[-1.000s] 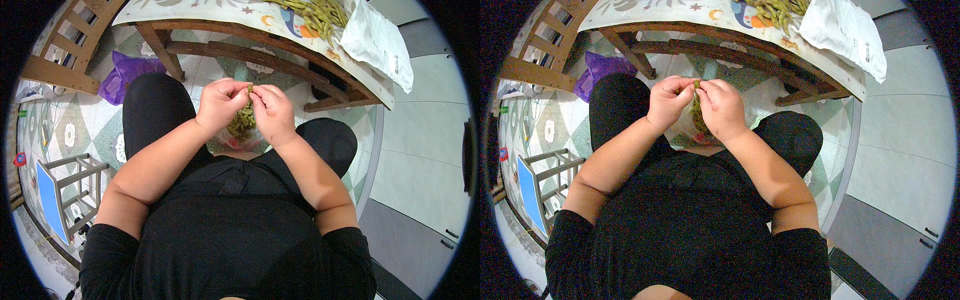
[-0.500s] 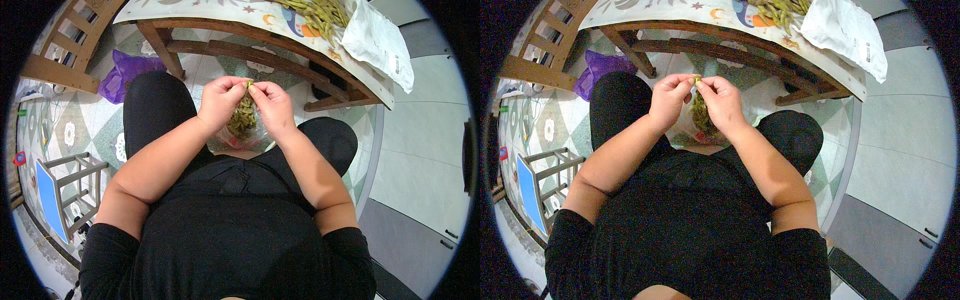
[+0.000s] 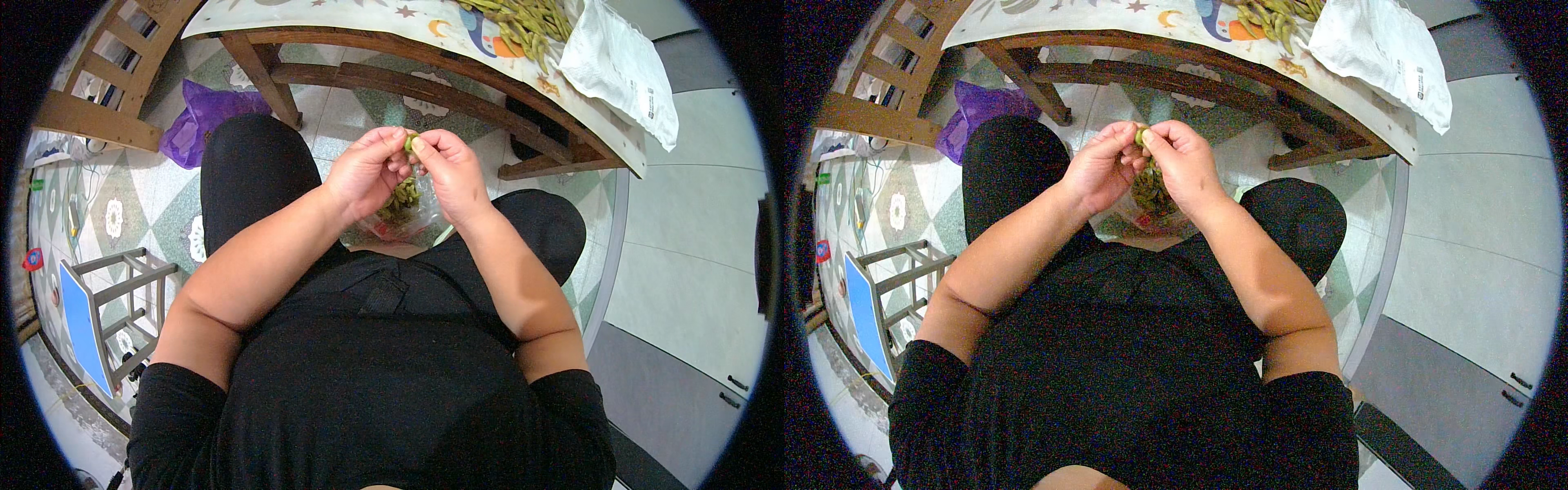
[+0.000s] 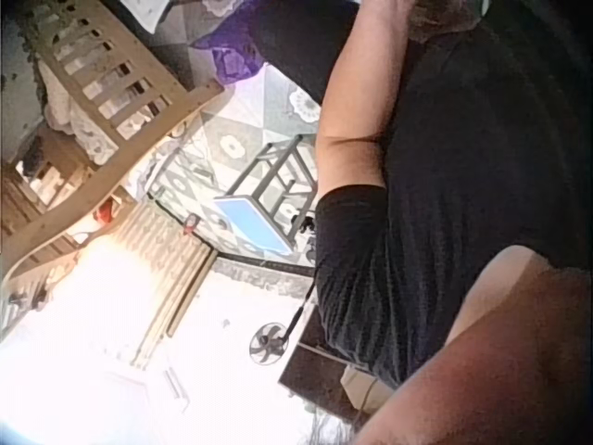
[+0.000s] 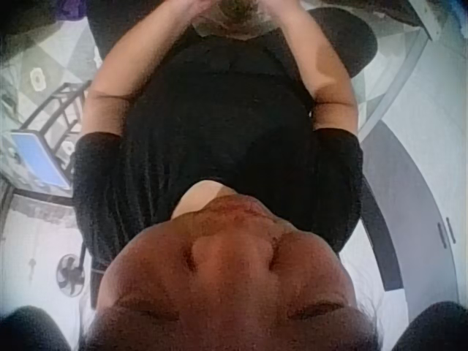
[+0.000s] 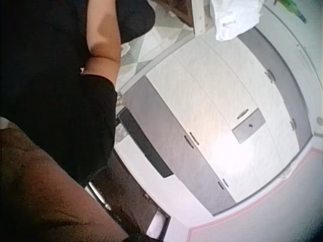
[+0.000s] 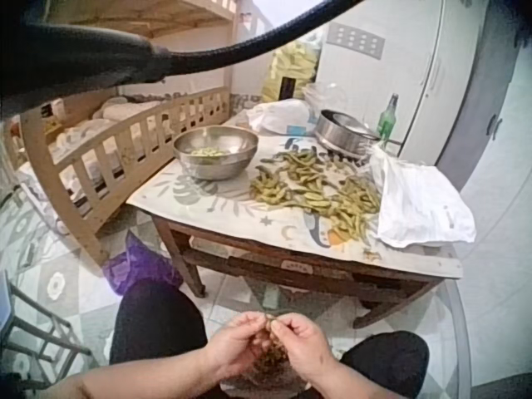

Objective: The person sits on the floor and shells green peas from their pods by hand. They pick up pods from a pile on a nearby table, open them, and drop the peas into a clear plastic bag held in their lap.

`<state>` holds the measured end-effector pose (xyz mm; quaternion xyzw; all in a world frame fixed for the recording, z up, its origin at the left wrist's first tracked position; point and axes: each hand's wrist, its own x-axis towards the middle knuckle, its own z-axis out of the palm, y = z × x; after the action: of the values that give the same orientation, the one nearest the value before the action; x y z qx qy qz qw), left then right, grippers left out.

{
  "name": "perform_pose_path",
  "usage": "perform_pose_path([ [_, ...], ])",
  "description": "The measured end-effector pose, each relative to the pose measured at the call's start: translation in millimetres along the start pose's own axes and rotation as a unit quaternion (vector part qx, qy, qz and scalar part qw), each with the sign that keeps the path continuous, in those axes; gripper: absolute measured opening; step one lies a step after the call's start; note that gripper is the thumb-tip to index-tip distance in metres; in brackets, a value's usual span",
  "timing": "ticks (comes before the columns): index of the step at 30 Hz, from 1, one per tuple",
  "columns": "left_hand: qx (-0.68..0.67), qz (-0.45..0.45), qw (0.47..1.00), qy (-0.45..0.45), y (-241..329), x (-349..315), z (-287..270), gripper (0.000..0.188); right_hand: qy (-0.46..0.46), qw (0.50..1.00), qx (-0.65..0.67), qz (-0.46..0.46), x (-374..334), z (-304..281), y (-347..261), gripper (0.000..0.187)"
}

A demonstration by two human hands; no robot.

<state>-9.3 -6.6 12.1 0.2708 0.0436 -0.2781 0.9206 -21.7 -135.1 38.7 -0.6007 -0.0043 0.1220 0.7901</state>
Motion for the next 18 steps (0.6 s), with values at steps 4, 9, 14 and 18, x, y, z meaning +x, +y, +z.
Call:
perform_pose_path([
  [4,-0.045,-0.013,0.999,-0.021,-2.7,-0.3,0.2,0.011,0.024,0.999,-0.037,-0.016,3.4,-3.6,11.7,0.009],
  [9,-0.085,-0.025,0.996,0.009,-5.5,1.8,-3.4,0.010,0.061,0.977,-0.177,-0.106,4.0,1.7,18.9,0.008],
  [14,-0.062,-0.085,0.994,0.014,-1.0,3.1,-10.5,0.013,0.054,0.871,-0.425,-0.240,8.0,-4.2,13.3,0.006],
  [18,0.003,-0.054,0.997,0.053,-2.2,-0.5,-0.8,0.012,0.069,0.866,-0.454,-0.198,9.9,-6.9,18.5,0.007],
])
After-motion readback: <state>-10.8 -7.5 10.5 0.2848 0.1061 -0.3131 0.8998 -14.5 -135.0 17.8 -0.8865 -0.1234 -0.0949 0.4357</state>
